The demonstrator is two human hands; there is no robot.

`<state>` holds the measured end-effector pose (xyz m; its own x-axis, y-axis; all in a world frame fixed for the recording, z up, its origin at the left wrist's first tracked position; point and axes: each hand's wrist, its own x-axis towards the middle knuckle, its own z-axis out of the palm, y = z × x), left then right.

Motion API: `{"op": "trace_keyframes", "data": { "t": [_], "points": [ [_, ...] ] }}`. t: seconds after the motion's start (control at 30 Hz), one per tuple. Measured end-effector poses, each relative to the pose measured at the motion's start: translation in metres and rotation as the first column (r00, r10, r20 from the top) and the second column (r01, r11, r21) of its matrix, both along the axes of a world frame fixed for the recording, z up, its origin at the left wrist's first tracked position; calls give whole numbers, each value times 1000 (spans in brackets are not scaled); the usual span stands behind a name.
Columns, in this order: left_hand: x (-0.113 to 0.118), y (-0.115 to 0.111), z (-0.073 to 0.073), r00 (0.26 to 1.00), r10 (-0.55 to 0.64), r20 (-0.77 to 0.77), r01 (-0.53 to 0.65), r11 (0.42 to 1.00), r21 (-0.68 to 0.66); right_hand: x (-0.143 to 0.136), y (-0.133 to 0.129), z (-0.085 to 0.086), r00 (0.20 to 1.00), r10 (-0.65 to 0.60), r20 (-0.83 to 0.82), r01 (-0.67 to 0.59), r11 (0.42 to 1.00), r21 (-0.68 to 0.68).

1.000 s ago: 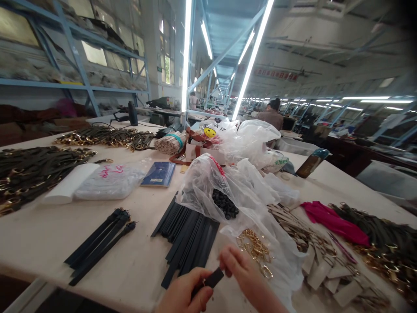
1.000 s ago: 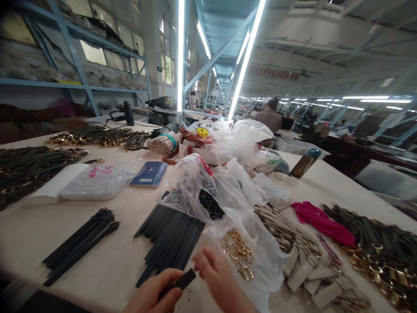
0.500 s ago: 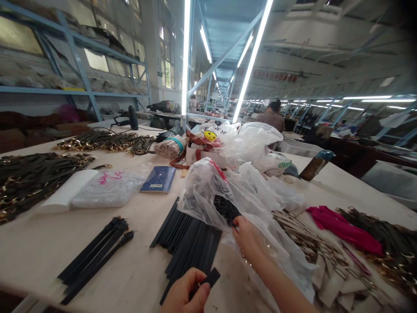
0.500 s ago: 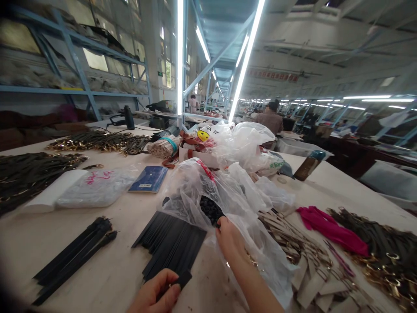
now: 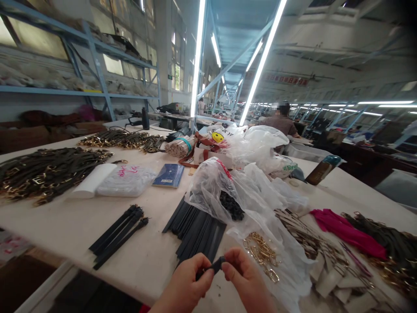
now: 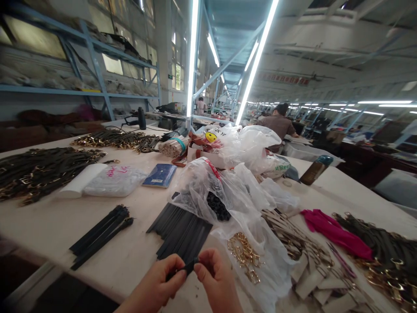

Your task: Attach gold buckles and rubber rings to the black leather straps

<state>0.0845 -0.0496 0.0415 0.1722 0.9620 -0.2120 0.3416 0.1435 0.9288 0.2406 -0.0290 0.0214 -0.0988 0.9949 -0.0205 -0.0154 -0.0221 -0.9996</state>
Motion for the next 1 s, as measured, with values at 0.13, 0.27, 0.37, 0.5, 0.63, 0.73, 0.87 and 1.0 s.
{"op": "trace_keyframes", "data": {
  "t": [0.13, 0.27, 0.37, 0.5, 0.63, 0.73, 0.87, 1.0],
  "points": [
    [-3, -3, -5, 998, -66, -14, 64, 993, -96, 3, -12, -6, 996, 48, 81, -50, 998, 23],
    [-3, -7, -6, 991, -120, -61, 117, 992, -54, 6, -16, -9, 963, 197, 185, -199, 980, -8],
    [-3, -12, -4, 989, -147, 6, 147, 989, -33, 7, -15, -13, 977, 205, 61, -200, 977, -79],
    [-8, -17, -3, 971, -230, 67, 229, 973, 25, 1, -18, -17, 985, 167, -45, -171, 978, -116],
    [-10, -17, -7, 983, -185, 14, 185, 982, 31, -6, -27, -20, 970, 171, -174, -186, 980, -76],
    [-9, -16, -6, 981, -192, 6, 192, 981, 23, -6, -28, -20, 954, 144, -264, -187, 971, -148],
    [-9, -14, 0, 972, -206, -116, 210, 977, 27, -3, -22, -31, 911, 162, -380, -268, 932, -244],
    [-12, -10, -2, 955, -141, -262, 158, 986, 45, -2, -17, -55, 849, 265, -458, -417, 867, -272]
  ]
}}
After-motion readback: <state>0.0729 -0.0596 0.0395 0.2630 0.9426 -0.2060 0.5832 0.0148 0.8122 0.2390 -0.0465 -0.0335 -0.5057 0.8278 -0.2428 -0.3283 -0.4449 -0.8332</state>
